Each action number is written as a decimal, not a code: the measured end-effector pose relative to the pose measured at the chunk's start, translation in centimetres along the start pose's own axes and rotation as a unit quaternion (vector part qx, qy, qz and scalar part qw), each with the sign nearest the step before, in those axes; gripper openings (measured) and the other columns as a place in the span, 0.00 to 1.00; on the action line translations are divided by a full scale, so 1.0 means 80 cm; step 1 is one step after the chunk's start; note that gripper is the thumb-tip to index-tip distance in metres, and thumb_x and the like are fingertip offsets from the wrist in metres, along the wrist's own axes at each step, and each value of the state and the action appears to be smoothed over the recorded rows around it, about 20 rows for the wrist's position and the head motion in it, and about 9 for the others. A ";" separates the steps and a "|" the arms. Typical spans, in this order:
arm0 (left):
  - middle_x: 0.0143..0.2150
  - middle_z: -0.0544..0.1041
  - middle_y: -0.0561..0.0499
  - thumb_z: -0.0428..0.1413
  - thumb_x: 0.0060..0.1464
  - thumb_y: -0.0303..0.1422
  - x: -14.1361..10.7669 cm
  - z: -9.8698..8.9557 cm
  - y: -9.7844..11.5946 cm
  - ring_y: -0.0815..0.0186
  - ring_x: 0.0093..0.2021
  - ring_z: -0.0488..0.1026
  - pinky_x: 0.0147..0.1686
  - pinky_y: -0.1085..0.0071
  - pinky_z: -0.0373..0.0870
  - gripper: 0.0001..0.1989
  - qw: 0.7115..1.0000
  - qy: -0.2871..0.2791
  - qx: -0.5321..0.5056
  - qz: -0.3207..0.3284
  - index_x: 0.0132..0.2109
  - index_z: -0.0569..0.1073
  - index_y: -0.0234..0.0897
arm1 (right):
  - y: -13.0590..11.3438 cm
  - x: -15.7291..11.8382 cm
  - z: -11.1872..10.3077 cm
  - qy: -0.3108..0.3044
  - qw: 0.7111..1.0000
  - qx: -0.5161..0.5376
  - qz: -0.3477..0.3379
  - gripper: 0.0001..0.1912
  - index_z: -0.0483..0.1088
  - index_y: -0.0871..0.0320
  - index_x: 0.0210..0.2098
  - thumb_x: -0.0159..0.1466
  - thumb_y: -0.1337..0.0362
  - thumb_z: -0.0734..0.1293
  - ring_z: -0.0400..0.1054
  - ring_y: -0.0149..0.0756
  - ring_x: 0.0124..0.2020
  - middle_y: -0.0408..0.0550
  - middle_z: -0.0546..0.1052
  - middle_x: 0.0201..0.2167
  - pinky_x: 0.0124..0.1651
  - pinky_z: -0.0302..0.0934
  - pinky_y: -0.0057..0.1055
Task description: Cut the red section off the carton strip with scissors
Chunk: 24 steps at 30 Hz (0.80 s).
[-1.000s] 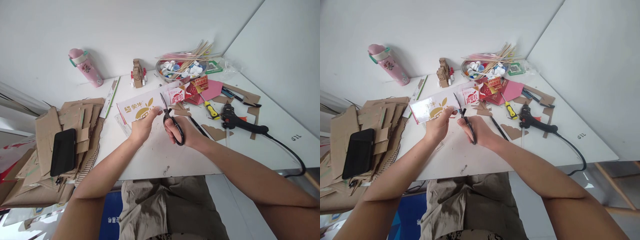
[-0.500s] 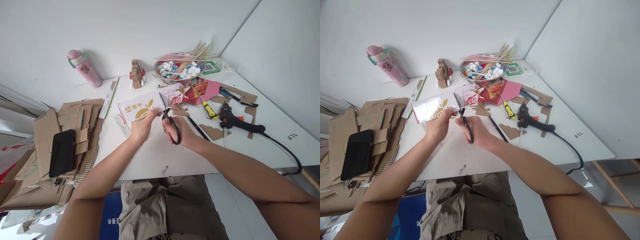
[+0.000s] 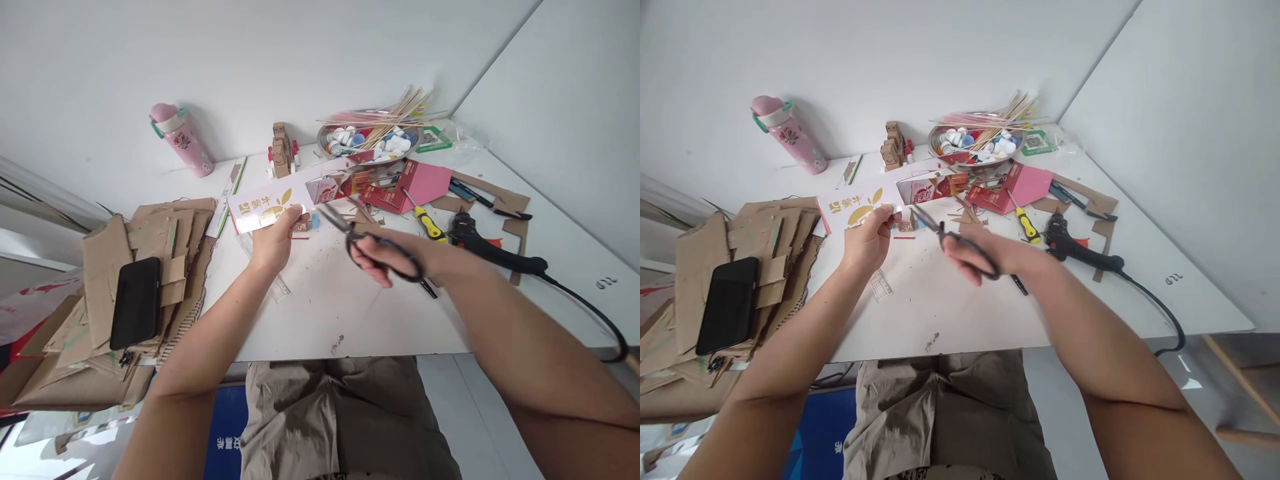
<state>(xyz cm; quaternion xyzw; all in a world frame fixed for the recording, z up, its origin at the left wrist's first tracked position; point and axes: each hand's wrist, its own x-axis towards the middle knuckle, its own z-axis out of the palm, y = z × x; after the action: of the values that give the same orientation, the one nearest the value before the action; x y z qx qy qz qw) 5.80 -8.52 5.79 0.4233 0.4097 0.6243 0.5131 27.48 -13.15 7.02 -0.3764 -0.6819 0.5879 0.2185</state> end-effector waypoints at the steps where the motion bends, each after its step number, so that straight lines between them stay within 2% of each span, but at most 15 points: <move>1: 0.26 0.76 0.57 0.68 0.46 0.30 0.002 -0.002 0.002 0.66 0.29 0.79 0.38 0.67 0.79 0.11 1.000 -0.006 -0.005 -0.005 0.27 0.72 0.43 | -0.004 -0.008 -0.014 -0.006 0.999 0.031 -0.011 0.43 0.61 0.50 0.24 0.56 0.14 0.64 0.63 0.30 0.16 0.38 0.65 0.15 0.23 0.57 0.31; 2: 0.26 0.75 0.58 0.68 0.46 0.29 0.003 -0.003 0.003 0.66 0.28 0.79 0.37 0.67 0.78 0.11 1.000 -0.013 -0.009 -0.009 0.27 0.72 0.43 | -0.009 -0.015 -0.027 -0.011 0.998 0.050 -0.025 0.42 0.61 0.50 0.24 0.56 0.17 0.68 0.64 0.30 0.16 0.37 0.65 0.16 0.24 0.60 0.32; 4: 0.26 0.75 0.59 0.68 0.47 0.29 0.002 -0.003 0.003 0.68 0.27 0.78 0.35 0.68 0.77 0.10 0.999 -0.029 -0.013 -0.019 0.28 0.72 0.42 | -0.016 -0.023 -0.043 0.105 0.990 0.032 -0.089 0.39 0.62 0.51 0.23 0.56 0.23 0.75 0.67 0.30 0.19 0.38 0.68 0.17 0.30 0.66 0.35; 6: 0.27 0.75 0.59 0.68 0.46 0.29 -0.002 -0.001 0.003 0.68 0.26 0.77 0.33 0.68 0.76 0.10 0.998 -0.048 -0.013 -0.028 0.30 0.73 0.42 | -0.018 -0.021 -0.047 0.297 0.943 -0.005 -0.150 0.37 0.61 0.51 0.22 0.54 0.32 0.82 0.69 0.31 0.23 0.41 0.73 0.21 0.34 0.69 0.37; 8: 0.27 0.77 0.58 0.68 0.44 0.30 -0.007 0.002 0.003 0.69 0.26 0.76 0.30 0.69 0.75 0.11 0.997 -0.070 -0.010 -0.036 0.30 0.73 0.43 | -0.014 -0.013 -0.045 0.453 0.873 -0.023 -0.176 0.34 0.58 0.50 0.22 0.51 0.45 0.86 0.71 0.32 0.27 0.45 0.78 0.27 0.36 0.69 0.38; 10: 0.27 0.77 0.57 0.68 0.42 0.30 -0.011 0.004 0.005 0.69 0.25 0.76 0.28 0.70 0.74 0.11 0.995 -0.089 -0.014 -0.042 0.31 0.72 0.43 | -0.006 -0.004 -0.045 0.516 0.840 -0.008 -0.167 0.32 0.55 0.50 0.22 0.50 0.58 0.84 0.71 0.33 0.29 0.48 0.82 0.33 0.36 0.70 0.38; 12: 0.27 0.76 0.58 0.67 0.41 0.30 -0.014 0.006 0.008 0.69 0.25 0.76 0.27 0.70 0.74 0.12 0.993 -0.101 -0.030 -0.046 0.32 0.70 0.43 | 0.001 -0.001 -0.049 0.512 0.846 0.026 -0.147 0.29 0.54 0.50 0.23 0.49 0.65 0.82 0.71 0.31 0.29 0.50 0.86 0.41 0.35 0.70 0.37; 14: 0.26 0.74 0.59 0.66 0.40 0.30 -0.016 0.007 0.011 0.70 0.24 0.75 0.28 0.70 0.76 0.13 0.992 -0.109 -0.050 -0.048 0.33 0.69 0.44 | 0.005 -0.003 -0.056 0.474 0.869 0.055 -0.128 0.27 0.57 0.50 0.25 0.49 0.65 0.82 0.71 0.30 0.28 0.50 0.86 0.44 0.35 0.71 0.38; 16: 0.25 0.72 0.60 0.65 0.40 0.30 -0.018 0.008 0.013 0.69 0.24 0.75 0.28 0.70 0.76 0.14 0.989 -0.119 -0.061 -0.056 0.32 0.68 0.44 | 0.006 -0.007 -0.061 0.431 0.893 0.058 -0.116 0.25 0.63 0.51 0.26 0.49 0.61 0.85 0.69 0.30 0.26 0.47 0.84 0.37 0.35 0.70 0.39; 19: 0.24 0.71 0.59 0.66 0.38 0.29 -0.019 0.008 0.013 0.69 0.24 0.74 0.27 0.69 0.76 0.15 0.986 -0.126 -0.062 -0.090 0.29 0.66 0.44 | 0.002 -0.009 -0.058 0.396 0.914 0.005 -0.091 0.27 0.68 0.51 0.26 0.45 0.54 0.88 0.66 0.33 0.27 0.40 0.74 0.25 0.34 0.64 0.39; 21: 0.23 0.71 0.58 0.67 0.37 0.29 -0.019 0.007 0.012 0.69 0.24 0.73 0.27 0.69 0.77 0.16 0.983 -0.130 -0.060 -0.113 0.27 0.65 0.44 | -0.001 -0.006 -0.050 0.392 0.914 -0.056 -0.081 0.28 0.66 0.51 0.24 0.46 0.52 0.88 0.64 0.35 0.29 0.39 0.70 0.23 0.35 0.60 0.39; 24: 0.24 0.70 0.57 0.67 0.38 0.28 -0.014 0.002 0.011 0.70 0.25 0.72 0.27 0.70 0.76 0.16 0.978 -0.145 -0.056 -0.142 0.24 0.65 0.42 | -0.004 -0.001 -0.039 0.390 0.910 -0.125 -0.069 0.28 0.63 0.51 0.24 0.49 0.53 0.87 0.64 0.37 0.32 0.40 0.69 0.26 0.38 0.59 0.39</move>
<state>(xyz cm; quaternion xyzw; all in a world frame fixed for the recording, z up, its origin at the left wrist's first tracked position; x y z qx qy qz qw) 5.83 -9.74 6.57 0.4175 0.3507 0.4993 0.6733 29.79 -11.22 7.99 -0.5523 -0.6346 0.2872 0.4580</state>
